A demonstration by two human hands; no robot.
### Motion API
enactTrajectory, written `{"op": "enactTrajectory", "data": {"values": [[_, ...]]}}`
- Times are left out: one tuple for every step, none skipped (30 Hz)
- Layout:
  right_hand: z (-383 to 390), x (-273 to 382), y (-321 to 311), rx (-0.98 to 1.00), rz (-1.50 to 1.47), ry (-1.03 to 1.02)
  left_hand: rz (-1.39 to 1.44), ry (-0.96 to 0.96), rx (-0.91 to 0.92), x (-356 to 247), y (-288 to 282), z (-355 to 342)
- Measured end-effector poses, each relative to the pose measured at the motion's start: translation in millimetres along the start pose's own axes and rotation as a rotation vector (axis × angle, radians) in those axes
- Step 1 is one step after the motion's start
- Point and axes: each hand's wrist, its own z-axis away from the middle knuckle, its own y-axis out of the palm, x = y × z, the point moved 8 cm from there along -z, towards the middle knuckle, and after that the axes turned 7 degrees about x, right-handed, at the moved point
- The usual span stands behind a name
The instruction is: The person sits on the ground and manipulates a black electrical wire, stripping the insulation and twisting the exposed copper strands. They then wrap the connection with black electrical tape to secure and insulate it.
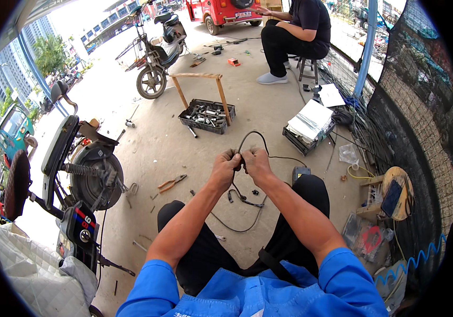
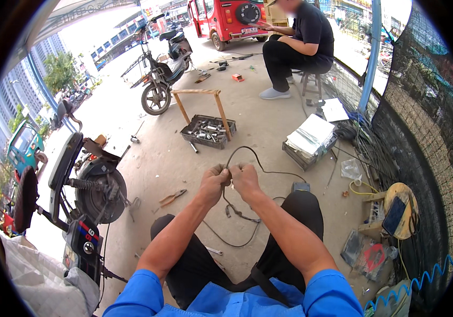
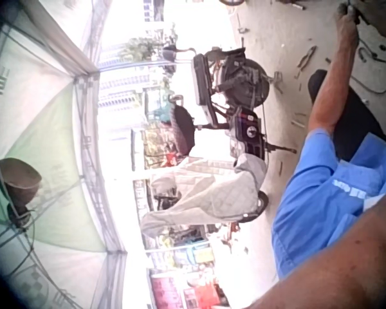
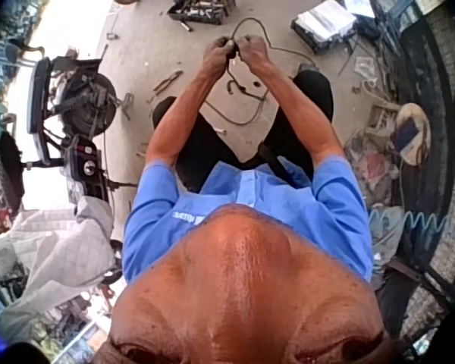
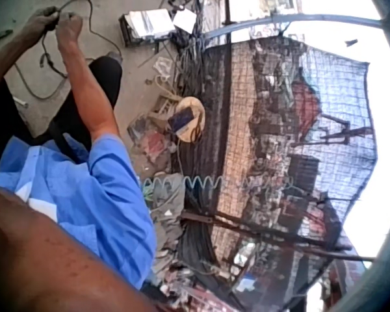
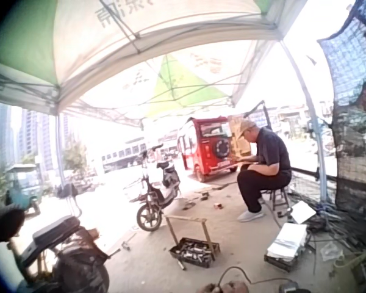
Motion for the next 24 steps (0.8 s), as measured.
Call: {"op": "enactTrajectory", "data": {"values": [[-0.5,-0.9,0.2,-0.001,-0.015,0.011,0.006,0.002,0.008,-1.0,1.0,0.5],[-1.8,-2.9,-1.5,-0.032,0.004,0.020,0.015,-0.006,0.015,-1.1,1.1,0.7],[-4.0,-6.5,-4.8,-0.067,0.025,0.031,0.027,-0.015,0.024,-1.6,3.5,0.7],[-6.9,-10.7,-8.1,-0.101,0.046,0.041,0.039,-0.024,0.033,-2.4,5.4,0.9],[-12.8,-18.8,-16.5,-0.135,0.037,0.058,0.111,0.000,0.067,-6.4,7.9,1.2],[-20.8,-30.1,-30.3,-0.170,0.021,0.078,0.178,0.019,0.100,-15.0,11.4,2.2],[-22.7,-29.4,-35.0,-0.196,0.004,0.096,0.242,0.042,0.126,-24.4,9.7,5.0],[-22.7,-25.6,-39.5,-0.206,0.046,0.081,0.243,0.037,0.115,-28.0,4.8,6.0],[-20.8,-18.0,-33.4,-0.140,-0.048,0.088,0.254,-0.007,0.107,-28.1,3.4,4.8],[-16.2,-12.1,-27.3,-0.070,-0.134,0.102,0.272,-0.051,0.093,-25.9,2.8,6.7],[-11.9,-5.5,-21.3,-0.001,-0.220,0.117,0.291,-0.095,0.081,-23.3,2.5,7.9],[-4.5,1.2,-18.5,0.027,-0.258,0.133,0.309,-0.119,0.079,-18.9,4.5,7.9],[2.1,8.2,-9.4,0.058,-0.306,0.150,0.317,-0.147,0.074,-16.9,4.0,8.5],[5.9,11.4,-3.1,0.088,-0.355,0.167,0.326,-0.175,0.070,-14.2,3.5,9.2],[6.1,14.4,-1.4,0.116,-0.348,0.153,0.311,-0.193,0.104,-13.5,5.5,9.3],[5.8,16.6,-0.5,0.144,-0.341,0.139,0.296,-0.210,0.138,-12.3,7.6,9.6],[5.0,17.8,0.6,0.171,-0.335,0.125,0.282,-0.227,0.172,-11.0,9.5,9.9],[2.8,16.2,-1.6,0.176,-0.312,0.101,0.259,-0.246,0.194,-7.7,12.0,9.6],[-1.0,12.0,-3.4,0.182,-0.289,0.077,0.237,-0.266,0.216,-4.1,14.4,9.3],[-3.5,10.4,-5.3,0.187,-0.265,0.054,0.215,-0.285,0.237,-1.1,16.4,8.7],[-2.8,9.8,-7.7,0.175,-0.291,0.054,0.234,-0.289,0.226,-0.8,17.2,10.2],[-2.5,11.1,-10.3,0.163,-0.317,0.054,0.253,-0.294,0.215,-1.3,18.0,10.5],[-4.2,11.6,-12.8,0.149,-0.343,0.054,0.273,-0.299,0.204,-2.7,18.9,9.2],[-5.3,10.3,-18.7,0.101,-0.334,0.047,0.280,-0.293,0.213,-6.7,20.1,7.7]]}}
